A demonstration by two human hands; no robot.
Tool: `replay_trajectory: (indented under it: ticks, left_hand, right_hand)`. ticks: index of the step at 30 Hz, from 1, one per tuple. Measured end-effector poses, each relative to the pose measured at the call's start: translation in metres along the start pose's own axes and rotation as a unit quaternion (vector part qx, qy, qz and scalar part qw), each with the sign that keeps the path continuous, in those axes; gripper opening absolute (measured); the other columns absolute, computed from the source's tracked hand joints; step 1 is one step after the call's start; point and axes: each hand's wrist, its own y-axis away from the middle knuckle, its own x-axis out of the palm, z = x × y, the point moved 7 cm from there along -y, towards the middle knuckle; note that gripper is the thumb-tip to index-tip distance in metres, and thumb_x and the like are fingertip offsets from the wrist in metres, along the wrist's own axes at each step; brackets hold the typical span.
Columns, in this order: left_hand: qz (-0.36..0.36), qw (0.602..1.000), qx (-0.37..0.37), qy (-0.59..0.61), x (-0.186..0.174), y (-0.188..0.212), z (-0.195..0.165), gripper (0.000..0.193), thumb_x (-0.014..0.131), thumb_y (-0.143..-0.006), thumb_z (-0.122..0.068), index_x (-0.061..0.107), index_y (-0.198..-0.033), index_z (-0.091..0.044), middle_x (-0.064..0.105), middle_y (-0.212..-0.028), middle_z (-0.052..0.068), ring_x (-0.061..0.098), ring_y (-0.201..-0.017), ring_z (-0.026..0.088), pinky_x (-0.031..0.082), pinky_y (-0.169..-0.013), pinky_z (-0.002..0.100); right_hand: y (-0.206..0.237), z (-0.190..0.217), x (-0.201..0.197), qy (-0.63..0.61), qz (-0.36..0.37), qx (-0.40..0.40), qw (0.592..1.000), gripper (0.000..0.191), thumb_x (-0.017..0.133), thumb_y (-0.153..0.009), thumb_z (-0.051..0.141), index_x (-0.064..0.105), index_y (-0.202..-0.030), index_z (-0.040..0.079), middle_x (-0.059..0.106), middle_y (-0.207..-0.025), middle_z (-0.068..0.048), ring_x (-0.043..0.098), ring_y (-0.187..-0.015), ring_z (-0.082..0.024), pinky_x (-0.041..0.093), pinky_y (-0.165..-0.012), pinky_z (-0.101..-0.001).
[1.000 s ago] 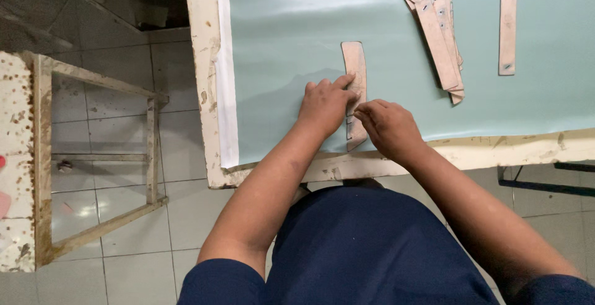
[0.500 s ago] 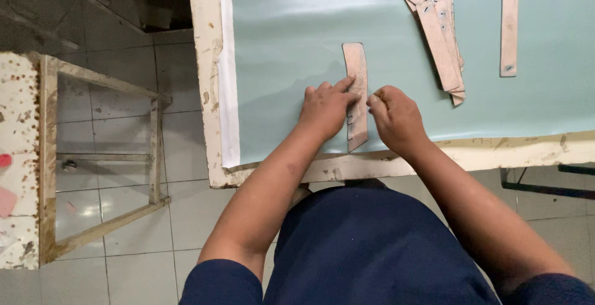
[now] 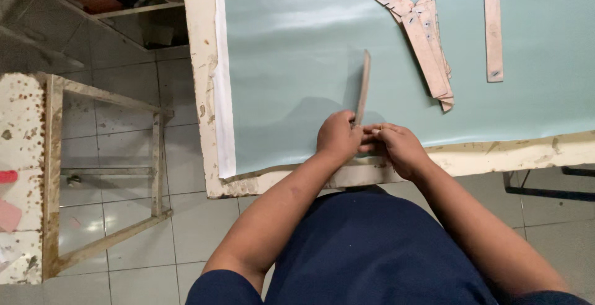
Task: The person stands at a cutting table and sorts cardboard shoe pattern pieces one at a time, picking each piece from the mat, marking or creasing it with a small hand tool, and stacking it with a growing pile of finished pieces at the top of the table.
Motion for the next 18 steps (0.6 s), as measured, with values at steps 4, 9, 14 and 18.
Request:
replay_trajectory:
  ticks: [4,9,14,18]
  left_hand:
    - [-0.056,0.980,0.182,-0.063,-0.021,0.008,-0.052,0.009,0.072,-0.091,-0.013,0.078,-0.097,-0.014,0.067,-0.101,0.005,0.062,-0.103,0.030,0.050,-0.094,0.043]
    - [-0.111,0.926,0.326,-0.155,-0.046,-0.003,-0.080,0.021,0.072,-0.091,-0.009,0.077,-0.108,-0.020,0.064,-0.117,0.000,0.059,-0.117,0.022,0.045,-0.100,0.043]
    - [-0.060,0.955,0.227,-0.183,-0.026,-0.013,-0.063,0.069,0.076,-0.082,-0.020,0.055,-0.148,-0.014,0.035,-0.157,0.013,0.029,-0.147,0.034,0.027,-0.117,0.054]
    - [0.093,0.965,0.140,-0.200,0.004,-0.012,-0.025,0.064,0.074,-0.086,-0.032,0.053,-0.146,-0.028,0.017,-0.167,0.009,0.005,-0.156,0.033,0.003,-0.124,0.058]
  right_hand:
    - [0.001,0.006,-0.034,-0.135,0.056,0.020,0.989,0.041,0.048,-0.105,0.034,0.066,-0.110,-0.003,0.077,-0.091,-0.015,0.073,-0.072,-0.018,0.042,-0.039,-0.0207]
    - [0.017,0.024,-0.071,-0.114,0.060,0.000,0.992,0.028,0.065,-0.098,0.023,0.068,-0.109,-0.003,0.072,-0.085,-0.010,0.068,-0.069,-0.016,0.055,-0.056,-0.0256]
    - [0.010,0.045,-0.071,0.110,-0.093,-0.092,0.985,0.031,0.076,-0.093,0.020,0.073,-0.113,-0.003,0.063,-0.083,-0.003,0.055,-0.069,-0.010,0.045,-0.058,-0.0231]
    - [0.007,0.051,-0.051,0.262,-0.147,-0.169,0.939,0.037,0.080,-0.084,0.018,0.066,-0.112,-0.002,0.072,-0.085,-0.006,0.068,-0.074,-0.010,0.056,-0.064,-0.0266]
